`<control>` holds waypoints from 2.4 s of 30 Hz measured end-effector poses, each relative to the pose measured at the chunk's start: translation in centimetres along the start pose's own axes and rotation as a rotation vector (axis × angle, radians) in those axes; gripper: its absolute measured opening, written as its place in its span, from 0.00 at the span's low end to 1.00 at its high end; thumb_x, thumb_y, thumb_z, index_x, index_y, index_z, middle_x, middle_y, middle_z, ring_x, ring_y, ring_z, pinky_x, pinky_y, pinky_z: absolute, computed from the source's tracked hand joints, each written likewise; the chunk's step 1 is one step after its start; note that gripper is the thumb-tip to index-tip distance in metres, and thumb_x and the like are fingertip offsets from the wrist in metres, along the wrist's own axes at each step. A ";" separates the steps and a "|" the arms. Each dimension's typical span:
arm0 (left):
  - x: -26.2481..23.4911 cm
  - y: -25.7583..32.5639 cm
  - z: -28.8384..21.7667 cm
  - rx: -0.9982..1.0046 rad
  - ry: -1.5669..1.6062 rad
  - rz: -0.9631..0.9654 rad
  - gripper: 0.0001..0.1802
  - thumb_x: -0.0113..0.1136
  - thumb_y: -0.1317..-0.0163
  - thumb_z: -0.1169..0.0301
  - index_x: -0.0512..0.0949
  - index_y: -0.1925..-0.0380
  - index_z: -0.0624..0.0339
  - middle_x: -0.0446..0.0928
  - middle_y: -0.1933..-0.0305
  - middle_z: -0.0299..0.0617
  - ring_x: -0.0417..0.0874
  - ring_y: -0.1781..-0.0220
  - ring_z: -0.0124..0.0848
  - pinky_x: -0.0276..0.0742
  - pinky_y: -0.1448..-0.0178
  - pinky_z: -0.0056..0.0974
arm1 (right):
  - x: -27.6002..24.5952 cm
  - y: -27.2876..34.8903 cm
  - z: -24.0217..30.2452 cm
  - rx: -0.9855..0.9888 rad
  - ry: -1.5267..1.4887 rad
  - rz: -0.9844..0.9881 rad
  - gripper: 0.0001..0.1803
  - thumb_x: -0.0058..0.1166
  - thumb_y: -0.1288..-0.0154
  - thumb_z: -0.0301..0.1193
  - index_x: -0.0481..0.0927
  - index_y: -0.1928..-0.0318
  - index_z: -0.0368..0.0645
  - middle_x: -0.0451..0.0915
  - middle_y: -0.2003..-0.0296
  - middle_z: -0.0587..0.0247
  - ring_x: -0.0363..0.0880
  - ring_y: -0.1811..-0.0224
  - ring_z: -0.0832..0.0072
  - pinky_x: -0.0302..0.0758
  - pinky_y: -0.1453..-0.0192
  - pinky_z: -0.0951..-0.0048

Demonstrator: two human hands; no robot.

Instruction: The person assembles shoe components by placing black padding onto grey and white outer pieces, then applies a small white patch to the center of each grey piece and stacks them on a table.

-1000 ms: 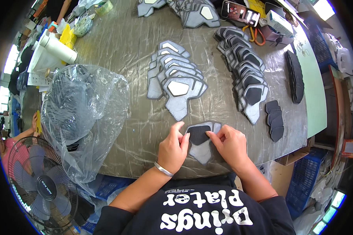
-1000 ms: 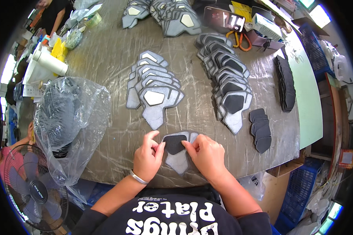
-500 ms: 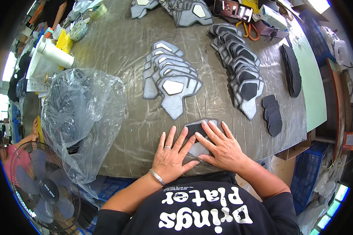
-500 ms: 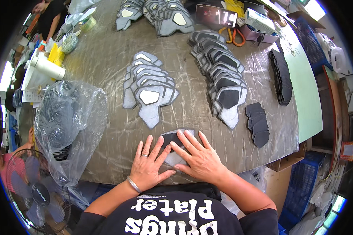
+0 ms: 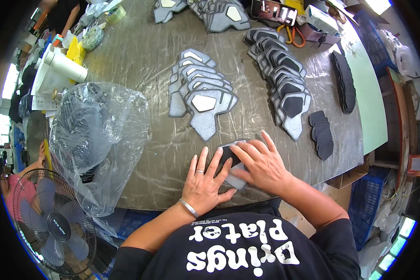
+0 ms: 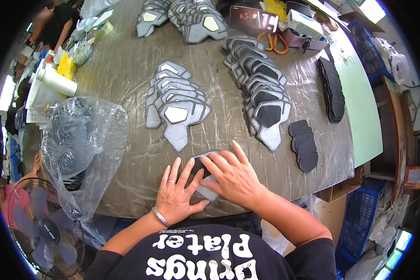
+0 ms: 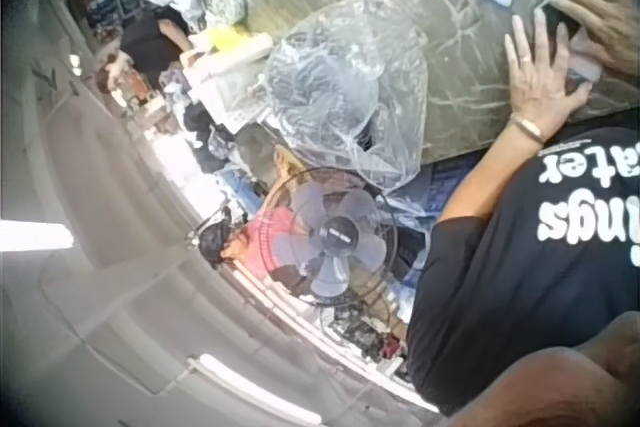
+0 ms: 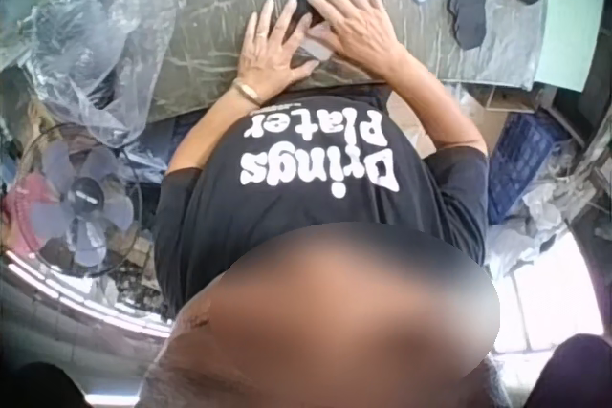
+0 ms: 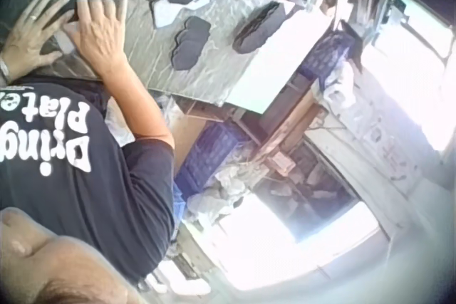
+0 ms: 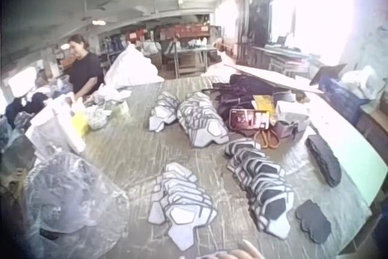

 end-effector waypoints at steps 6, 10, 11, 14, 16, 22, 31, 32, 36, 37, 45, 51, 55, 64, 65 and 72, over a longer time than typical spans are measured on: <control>-0.1 0.0 -0.2 0.020 -0.031 -0.064 0.42 0.63 0.44 0.44 0.67 0.32 0.50 0.55 0.23 0.51 0.54 0.24 0.62 0.54 0.26 0.66 | -0.2 -0.2 -0.4 -0.034 0.056 -0.140 0.28 0.58 0.37 0.49 0.78 0.41 0.49 0.72 0.48 0.64 0.70 0.41 0.68 0.52 0.24 0.45; 0.7 0.4 0.2 -0.006 -0.002 -0.074 0.44 0.64 0.45 0.43 0.66 0.30 0.46 0.55 0.22 0.48 0.53 0.23 0.58 0.51 0.25 0.65 | 1.1 -0.3 -1.8 0.144 -0.093 -0.227 0.30 0.59 0.38 0.48 0.78 0.41 0.44 0.70 0.37 0.57 0.66 0.33 0.61 0.51 0.24 0.44; 0.7 0.9 0.5 -0.032 -0.011 -0.082 0.44 0.65 0.45 0.43 0.65 0.29 0.45 0.55 0.22 0.47 0.53 0.22 0.57 0.50 0.25 0.65 | 1.2 -0.6 -1.6 0.148 -0.134 -0.235 0.29 0.59 0.38 0.47 0.77 0.41 0.43 0.68 0.36 0.55 0.64 0.31 0.59 0.52 0.25 0.44; 0.8 1.2 0.5 -0.012 -0.024 -0.114 0.46 0.66 0.46 0.42 0.64 0.28 0.42 0.53 0.22 0.49 0.52 0.22 0.56 0.47 0.24 0.64 | -0.2 -1.3 -1.1 0.068 -0.187 -0.153 0.24 0.65 0.40 0.39 0.76 0.48 0.40 0.74 0.40 0.53 0.69 0.33 0.60 0.63 0.30 0.47; 0.5 1.3 0.3 -0.001 -0.066 -0.123 0.49 0.67 0.46 0.43 0.62 0.28 0.51 0.52 0.22 0.54 0.50 0.20 0.52 0.46 0.22 0.61 | -1.3 -0.9 -2.0 0.239 -0.410 -0.072 0.22 0.65 0.41 0.36 0.75 0.49 0.41 0.77 0.46 0.54 0.74 0.39 0.58 0.68 0.35 0.51; -1.0 -2.4 3.6 -0.007 0.076 -0.341 0.50 0.68 0.43 0.50 0.57 0.28 0.65 0.54 0.22 0.53 0.53 0.20 0.48 0.47 0.21 0.55 | -9.0 2.5 -11.6 0.448 -0.653 -0.469 0.13 0.61 0.42 0.21 0.81 0.55 0.38 0.83 0.63 0.58 0.81 0.59 0.71 0.76 0.52 0.71; -1.4 -12.2 10.1 -0.106 -0.223 -0.240 0.42 0.56 0.35 0.49 0.58 0.27 0.59 0.52 0.20 0.45 0.48 0.19 0.47 0.42 0.20 0.58 | -4.3 1.5 -12.4 0.311 0.005 -0.318 0.30 0.57 0.33 0.39 0.70 0.32 0.53 0.58 0.26 0.55 0.54 0.23 0.58 0.47 0.22 0.43; -1.6 -12.1 10.1 -0.097 -0.204 -0.272 0.42 0.57 0.35 0.49 0.59 0.27 0.59 0.52 0.20 0.45 0.48 0.19 0.46 0.42 0.20 0.58 | -2.9 1.9 -11.7 0.323 0.006 -0.263 0.33 0.56 0.32 0.41 0.65 0.29 0.54 0.54 0.24 0.55 0.50 0.21 0.58 0.45 0.22 0.44; -1.9 -12.0 8.7 -0.018 -0.143 -0.400 0.38 0.62 0.37 0.54 0.65 0.32 0.61 0.53 0.21 0.49 0.50 0.19 0.49 0.46 0.21 0.56 | -2.5 3.3 -11.0 0.359 0.049 -0.299 0.37 0.56 0.33 0.42 0.60 0.26 0.53 0.51 0.23 0.55 0.49 0.21 0.58 0.45 0.21 0.49; -2.2 -11.9 7.9 0.044 -0.099 -0.453 0.37 0.65 0.39 0.56 0.67 0.34 0.61 0.54 0.21 0.51 0.51 0.20 0.50 0.48 0.21 0.55 | -2.9 3.8 -11.0 0.356 0.049 -0.357 0.38 0.57 0.34 0.41 0.60 0.26 0.52 0.52 0.23 0.54 0.50 0.21 0.58 0.46 0.21 0.49; -0.2 -7.6 2.5 -0.011 -0.149 -0.269 0.36 0.67 0.41 0.54 0.72 0.38 0.64 0.66 0.28 0.52 0.62 0.25 0.46 0.58 0.27 0.49 | -8.5 11.8 -11.0 0.550 -0.018 -0.815 0.17 0.62 0.41 0.26 0.82 0.50 0.40 0.81 0.50 0.53 0.79 0.47 0.56 0.73 0.41 0.60; -1.5 -9.3 -4.2 0.294 0.048 -0.271 0.31 0.66 0.41 0.62 0.73 0.39 0.63 0.69 0.30 0.50 0.66 0.27 0.47 0.60 0.27 0.48 | -7.8 16.5 -12.4 0.785 0.008 -0.536 0.14 0.67 0.44 0.35 0.85 0.59 0.41 0.82 0.57 0.57 0.80 0.52 0.58 0.78 0.47 0.61; 1.3 -12.3 -11.3 0.639 0.138 -0.128 0.28 0.62 0.37 0.63 0.73 0.39 0.63 0.72 0.33 0.49 0.69 0.29 0.43 0.62 0.28 0.46 | -6.6 16.7 -11.9 0.737 0.053 -0.477 0.10 0.66 0.44 0.31 0.86 0.61 0.42 0.82 0.59 0.60 0.81 0.55 0.60 0.79 0.51 0.63; 6.6 -16.7 -15.1 0.703 0.115 -0.137 0.27 0.59 0.36 0.64 0.71 0.39 0.64 0.75 0.37 0.49 0.74 0.33 0.43 0.67 0.31 0.45 | -7.1 16.9 -13.0 0.592 -0.054 -0.565 0.05 0.61 0.41 0.26 0.84 0.64 0.38 0.83 0.62 0.56 0.84 0.62 0.59 0.80 0.57 0.66; 6.5 -16.7 -14.8 0.690 0.158 -0.146 0.27 0.60 0.36 0.65 0.71 0.39 0.64 0.76 0.38 0.49 0.74 0.34 0.44 0.68 0.31 0.45 | -7.1 17.2 -13.7 0.637 -0.183 -0.620 0.05 0.60 0.40 0.25 0.83 0.64 0.36 0.84 0.64 0.53 0.84 0.64 0.59 0.80 0.58 0.67; 5.2 -16.9 -15.3 0.697 0.206 -0.177 0.27 0.63 0.39 0.67 0.72 0.40 0.64 0.77 0.41 0.50 0.76 0.37 0.45 0.71 0.33 0.45 | -8.4 26.9 -19.3 0.911 -0.866 -1.427 0.09 0.56 0.30 0.28 0.83 0.59 0.34 0.84 0.62 0.63 0.81 0.63 0.79 0.78 0.55 0.75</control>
Point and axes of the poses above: each hand's wrist, its own y-axis away from the middle knuckle, its own x-axis out of the palm, z = x × y, the point moved 6 cm from there along -y, towards the middle knuckle
